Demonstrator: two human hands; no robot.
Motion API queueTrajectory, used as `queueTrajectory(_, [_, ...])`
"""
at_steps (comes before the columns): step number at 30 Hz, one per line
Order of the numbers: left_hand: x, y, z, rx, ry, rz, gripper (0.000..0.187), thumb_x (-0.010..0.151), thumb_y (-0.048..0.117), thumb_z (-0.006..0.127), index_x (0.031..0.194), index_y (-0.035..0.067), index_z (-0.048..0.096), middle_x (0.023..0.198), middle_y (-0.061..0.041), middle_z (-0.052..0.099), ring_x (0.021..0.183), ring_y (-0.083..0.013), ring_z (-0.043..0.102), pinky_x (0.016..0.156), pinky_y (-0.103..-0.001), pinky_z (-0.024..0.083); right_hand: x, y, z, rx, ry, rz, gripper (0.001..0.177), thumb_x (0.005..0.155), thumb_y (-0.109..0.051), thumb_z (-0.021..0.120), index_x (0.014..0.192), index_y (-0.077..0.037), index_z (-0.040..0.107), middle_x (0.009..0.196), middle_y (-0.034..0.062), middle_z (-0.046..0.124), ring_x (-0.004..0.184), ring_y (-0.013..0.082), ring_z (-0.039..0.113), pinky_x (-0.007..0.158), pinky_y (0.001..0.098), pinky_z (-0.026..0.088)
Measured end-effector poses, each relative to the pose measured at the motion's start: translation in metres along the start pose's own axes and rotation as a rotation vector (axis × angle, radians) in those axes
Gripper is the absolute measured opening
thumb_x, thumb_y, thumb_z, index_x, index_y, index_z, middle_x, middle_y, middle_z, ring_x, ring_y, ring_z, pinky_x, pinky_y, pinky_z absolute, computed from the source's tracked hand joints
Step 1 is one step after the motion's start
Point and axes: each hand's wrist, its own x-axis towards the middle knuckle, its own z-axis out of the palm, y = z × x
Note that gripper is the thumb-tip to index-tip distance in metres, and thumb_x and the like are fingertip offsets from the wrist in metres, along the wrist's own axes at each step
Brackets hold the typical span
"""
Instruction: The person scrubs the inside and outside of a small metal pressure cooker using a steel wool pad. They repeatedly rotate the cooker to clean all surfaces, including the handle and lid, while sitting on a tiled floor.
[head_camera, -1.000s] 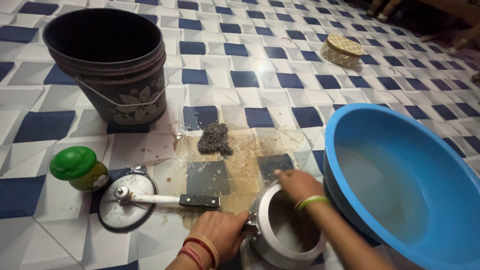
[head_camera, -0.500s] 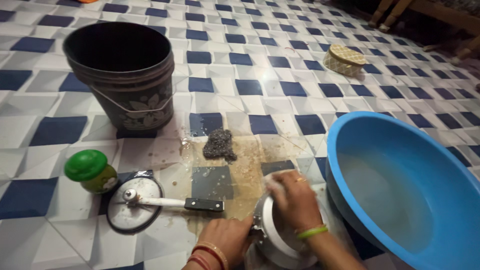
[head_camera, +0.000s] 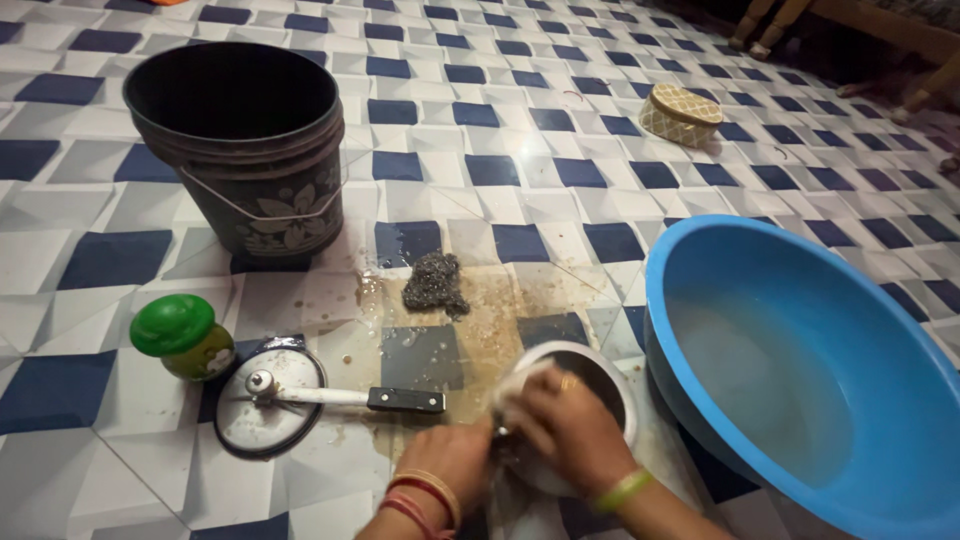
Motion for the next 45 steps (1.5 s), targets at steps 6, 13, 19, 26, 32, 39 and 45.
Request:
queueTrajectory(6, [0.000, -0.004, -0.002, -0.021, -0.020, -0.001, 0.036, 0.096, 0.043, 0.062, 0.110, 0.010, 0.058, 0.097, -0.019, 0.072, 0.096, -0.0416, 0.068, 0.085, -0.054, 0.053, -0.057, 0.005, -0.025, -0.225, -0.076, -0.499, 0.033, 0.084, -0.023, 0.071, 0.117, -0.020, 0.075, 0.106, 0.0056, 0.067, 0.100, 0.0277, 0.067, 0.076, 0.0358, 0.054])
queueTrajectory(13, [0.005, -0.002, 0.001, 0.001, -0.029, 0.010, 0.039, 0.094, 0.039, 0.065, 0.118, 0.010, 0.053, 0.103, -0.019, 0.071, 0.100, -0.0417, 0.068, 0.086, -0.053, 0.054, -0.034, 0.018, -0.027, -0.314, -0.064, -0.572, 0.041, 0.078, -0.011, 0.068, 0.119, -0.013, 0.073, 0.107, 0.0050, 0.066, 0.101, 0.0289, 0.067, 0.081, 0.0398, 0.058])
queueTrajectory(19, [0.006, 0.003, 0.008, -0.032, -0.081, -0.090, 0.047, 0.092, 0.031, 0.068, 0.125, 0.007, 0.046, 0.103, -0.021, 0.072, 0.101, -0.0428, 0.069, 0.087, -0.053, 0.055, -0.044, 0.019, -0.037, -0.425, -0.151, -0.734, 0.039, 0.084, -0.013, 0.068, 0.122, -0.013, 0.073, 0.117, 0.0035, 0.064, 0.106, 0.0242, 0.063, 0.082, 0.0380, 0.056])
queueTrajectory(26, [0.005, -0.001, -0.002, 0.014, -0.135, -0.069, 0.082, 0.091, 0.019, 0.063, 0.160, 0.014, 0.019, 0.109, -0.023, 0.069, 0.104, -0.0433, 0.068, 0.090, -0.053, 0.054, -0.045, 0.038, -0.001, -0.498, -0.072, -0.753, 0.046, 0.078, -0.017, 0.070, 0.124, -0.015, 0.073, 0.123, 0.0006, 0.063, 0.106, 0.0237, 0.060, 0.070, 0.0373, 0.053])
queueTrajectory(32, [0.001, 0.005, -0.008, -0.001, -0.164, -0.080, 0.086, 0.092, 0.015, 0.061, 0.163, 0.014, 0.012, 0.114, -0.024, 0.068, 0.106, -0.0423, 0.067, 0.092, -0.053, 0.053, -0.054, 0.046, -0.029, -0.563, -0.186, -0.886, 0.043, 0.079, -0.019, 0.068, 0.122, -0.020, 0.075, 0.122, -0.0001, 0.061, 0.112, 0.0234, 0.062, 0.074, 0.0355, 0.051])
queueTrajectory(39, [0.002, -0.005, -0.010, 0.000, -0.162, -0.023, 0.088, 0.091, 0.020, 0.066, 0.161, 0.013, 0.014, 0.113, -0.023, 0.068, 0.107, -0.0422, 0.066, 0.093, -0.051, 0.053, -0.048, 0.047, 0.000, -0.426, -0.160, -0.826, 0.035, 0.088, -0.018, 0.069, 0.123, -0.017, 0.075, 0.125, 0.0008, 0.063, 0.110, 0.0209, 0.060, 0.077, 0.0354, 0.050])
queueTrajectory(45, [0.000, 0.001, -0.010, 0.004, -0.190, -0.067, 0.085, 0.094, 0.026, 0.067, 0.161, 0.012, 0.015, 0.111, -0.022, 0.069, 0.106, -0.0418, 0.067, 0.093, -0.051, 0.053, -0.060, 0.053, -0.046, -0.444, -0.168, -0.696, 0.033, 0.083, -0.018, 0.066, 0.114, -0.021, 0.072, 0.114, 0.0007, 0.064, 0.105, 0.0229, 0.063, 0.083, 0.0395, 0.055])
